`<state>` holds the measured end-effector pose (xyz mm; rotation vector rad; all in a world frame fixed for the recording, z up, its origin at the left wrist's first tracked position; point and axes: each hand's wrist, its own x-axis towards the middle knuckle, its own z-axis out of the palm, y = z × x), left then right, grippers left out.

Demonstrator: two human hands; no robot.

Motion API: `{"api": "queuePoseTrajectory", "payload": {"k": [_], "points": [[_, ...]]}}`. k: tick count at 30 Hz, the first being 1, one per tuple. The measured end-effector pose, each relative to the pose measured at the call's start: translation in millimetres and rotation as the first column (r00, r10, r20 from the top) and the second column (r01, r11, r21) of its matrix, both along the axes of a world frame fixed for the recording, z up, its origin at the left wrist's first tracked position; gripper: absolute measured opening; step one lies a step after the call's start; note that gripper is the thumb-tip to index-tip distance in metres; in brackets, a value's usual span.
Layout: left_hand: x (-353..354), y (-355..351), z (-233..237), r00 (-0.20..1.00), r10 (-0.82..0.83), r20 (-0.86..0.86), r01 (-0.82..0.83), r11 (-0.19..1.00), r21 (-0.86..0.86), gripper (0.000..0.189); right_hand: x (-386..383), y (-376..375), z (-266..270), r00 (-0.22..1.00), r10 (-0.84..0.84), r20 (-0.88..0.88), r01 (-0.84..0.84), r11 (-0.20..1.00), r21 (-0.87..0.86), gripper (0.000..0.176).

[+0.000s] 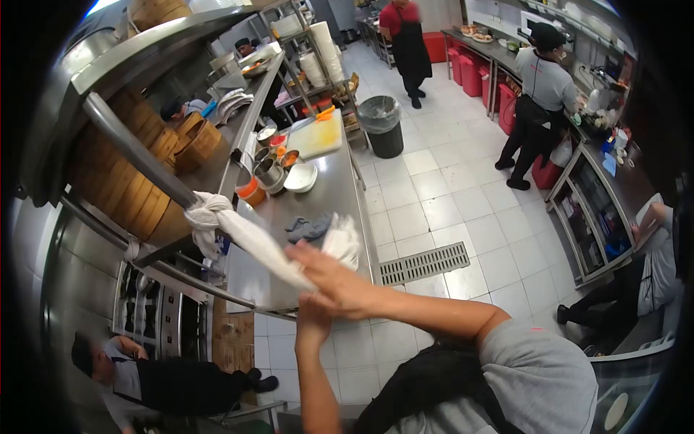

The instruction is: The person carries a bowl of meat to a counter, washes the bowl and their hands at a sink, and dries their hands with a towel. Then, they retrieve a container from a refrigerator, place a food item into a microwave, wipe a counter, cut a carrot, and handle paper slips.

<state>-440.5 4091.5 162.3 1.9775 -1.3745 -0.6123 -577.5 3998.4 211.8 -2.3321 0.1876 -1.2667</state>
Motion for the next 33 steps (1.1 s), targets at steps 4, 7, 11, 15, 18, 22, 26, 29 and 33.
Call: {"api": "queuePoseTrajectory", "payload": {"k": [4,7,11,15,18,22,26,29,33], "points": [[-38,-38,49,0.599,-0.216,0.771,0.385,0.922,-0.04,0.054,-1,-6,-24,0.938,0.315,-0.148,-0.289,0.942,0.172,0.044],[-60,-41,82,0.73,-0.518,0.447,0.374,0.849,0.373,0.031,-24,-70,-50,0.822,0.567,-0.057,-0.455,0.713,0.534,0.046],[-63,-64,50,0.981,-0.164,-0.108,0.109,0.913,-0.394,0.017,-48,-113,-63,0.804,0.593,-0.055,-0.356,0.554,0.753,0.041],[-106,-120,-25,0.914,0.246,-0.324,-0.402,0.664,-0.631,0.034,-57,-127,-75,0.893,0.418,0.17,-0.416,0.616,0.669,0.027],[-95,-130,-80,0.992,0.103,0.076,-0.114,0.983,0.147,0.034,-81,-175,-209,0.769,0.499,-0.4,-0.141,0.743,0.655,0.03],[-46,-189,-149,0.905,0.303,-0.299,-0.282,0.953,0.111,0.024,-170,-220,-272,0.623,0.52,-0.584,0.068,0.708,0.703,0.033],[41,-290,-132,0.895,0.445,0.022,-0.367,0.765,-0.53,0.015,-217,-282,-302,0.504,0.435,-0.746,0.21,0.776,0.595,0.031],[111,-369,-116,0.8,0.576,0.168,-0.469,0.775,-0.425,0.012,-216,-337,-298,0.48,0.454,-0.751,0.29,0.725,0.624,0.036],[207,-458,-146,0.785,0.495,0.373,-0.358,0.853,-0.379,0.009,-199,-402,-292,0.537,0.335,-0.774,0.458,0.655,0.601,0.035]]}}
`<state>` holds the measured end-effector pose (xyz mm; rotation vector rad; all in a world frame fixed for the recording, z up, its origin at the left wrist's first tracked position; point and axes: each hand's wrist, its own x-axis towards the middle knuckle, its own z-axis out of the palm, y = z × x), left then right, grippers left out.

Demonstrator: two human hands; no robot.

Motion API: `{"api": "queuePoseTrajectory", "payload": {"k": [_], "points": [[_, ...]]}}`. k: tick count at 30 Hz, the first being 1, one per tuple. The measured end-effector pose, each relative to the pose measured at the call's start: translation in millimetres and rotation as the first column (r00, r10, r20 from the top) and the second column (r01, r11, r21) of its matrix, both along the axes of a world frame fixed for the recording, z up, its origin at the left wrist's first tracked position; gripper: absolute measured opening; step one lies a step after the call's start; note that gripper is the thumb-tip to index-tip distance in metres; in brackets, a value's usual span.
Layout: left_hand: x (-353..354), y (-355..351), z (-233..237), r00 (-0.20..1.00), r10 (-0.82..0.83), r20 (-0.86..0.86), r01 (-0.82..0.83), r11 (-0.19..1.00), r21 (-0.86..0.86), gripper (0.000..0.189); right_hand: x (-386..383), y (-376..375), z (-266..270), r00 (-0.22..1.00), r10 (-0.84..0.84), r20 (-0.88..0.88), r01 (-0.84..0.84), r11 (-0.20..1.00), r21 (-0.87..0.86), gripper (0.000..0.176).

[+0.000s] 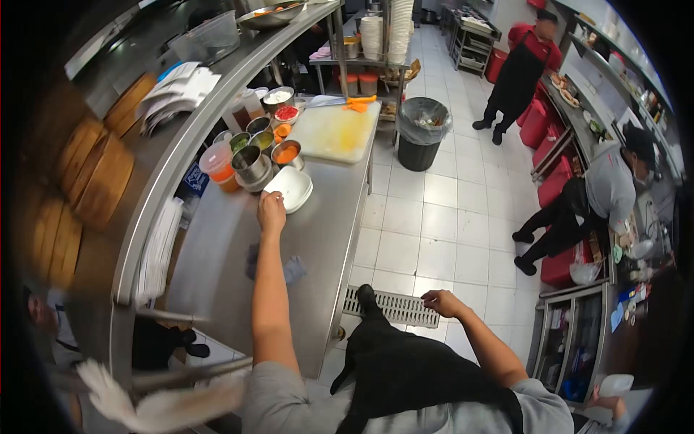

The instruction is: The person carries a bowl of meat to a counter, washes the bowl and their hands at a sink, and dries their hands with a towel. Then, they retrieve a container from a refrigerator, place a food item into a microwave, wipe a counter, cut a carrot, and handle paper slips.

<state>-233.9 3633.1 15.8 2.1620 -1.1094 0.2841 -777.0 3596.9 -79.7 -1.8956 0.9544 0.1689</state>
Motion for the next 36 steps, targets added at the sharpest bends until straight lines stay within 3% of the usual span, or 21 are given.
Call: {"api": "queuePoseTrajectory", "payload": {"k": [1,3,5,6,11,16,23,25,26,28,29,30,32,34,36], "points": [[16,-19,-6,1.0,0.005,-0.011,-0.005,1.0,0.005,0.009,3,-14,2,0.999,-0.013,-0.046,0.011,0.999,-0.039,0.035],[41,-39,-25,0.993,-0.087,0.075,0.069,0.974,0.218,0.008,7,-38,1,0.994,-0.019,-0.107,0.021,1.0,0.019,0.036],[57,-53,-34,0.993,-0.096,0.062,0.071,0.943,0.326,0.009,5,-64,-10,0.984,0.077,-0.161,-0.088,0.994,-0.06,0.033],[61,-57,-39,0.992,-0.108,0.059,0.074,0.905,0.42,0.01,6,-75,-11,0.987,-0.002,-0.159,0.004,1.0,0.014,0.033],[64,-64,-52,0.991,-0.134,0.019,0.11,0.877,0.467,0.009,-4,-105,-17,0.974,-0.125,-0.189,0.128,0.992,0.002,0.034],[64,-70,-53,0.991,-0.123,0.05,0.084,0.873,0.481,0.008,-10,-120,-42,0.955,-0.072,-0.286,0.102,0.99,0.094,0.034],[66,-70,-36,0.996,-0.086,-0.032,0.091,0.876,0.474,0.01,0,-161,-58,0.97,0.043,-0.237,-0.003,0.986,0.169,0.036],[42,-48,6,0.95,0.08,-0.301,-0.024,0.983,0.184,0.01,2,-183,-46,0.97,0.058,-0.237,-0.014,0.983,0.186,0.037],[26,-26,19,0.934,0.084,-0.346,-0.054,0.994,0.095,0.011,1,-197,-43,0.971,0.063,-0.232,-0.013,0.977,0.211,0.037],[-40,27,67,0.84,0.106,-0.533,-0.034,0.989,0.143,0.009,-5,-222,-44,0.967,0.118,-0.226,-0.062,0.969,0.24,0.037],[-73,55,67,0.824,0.121,-0.554,-0.008,0.979,0.201,0.009,-17,-238,-59,0.981,0.067,-0.18,-0.006,0.949,0.315,0.036],[-110,85,63,0.805,0.139,-0.576,0.022,0.965,0.263,0.008,-28,-253,-71,0.99,0.011,-0.144,0.048,0.916,0.398,0.036],[-176,153,26,0.621,0.183,-0.763,0.085,0.951,0.297,0.008,-38,-280,-89,0.972,0.045,-0.232,0.045,0.928,0.369,0.033],[-242,197,11,0.566,0.336,-0.753,0.081,0.886,0.456,0.005,-51,-304,-109,0.956,0.042,-0.292,0.076,0.922,0.381,0.032],[-286,238,-13,0.568,0.445,-0.693,0.414,0.574,0.707,0.012,-50,-317,-112,0.928,0.074,-0.366,0.07,0.928,0.365,0.03]]}}
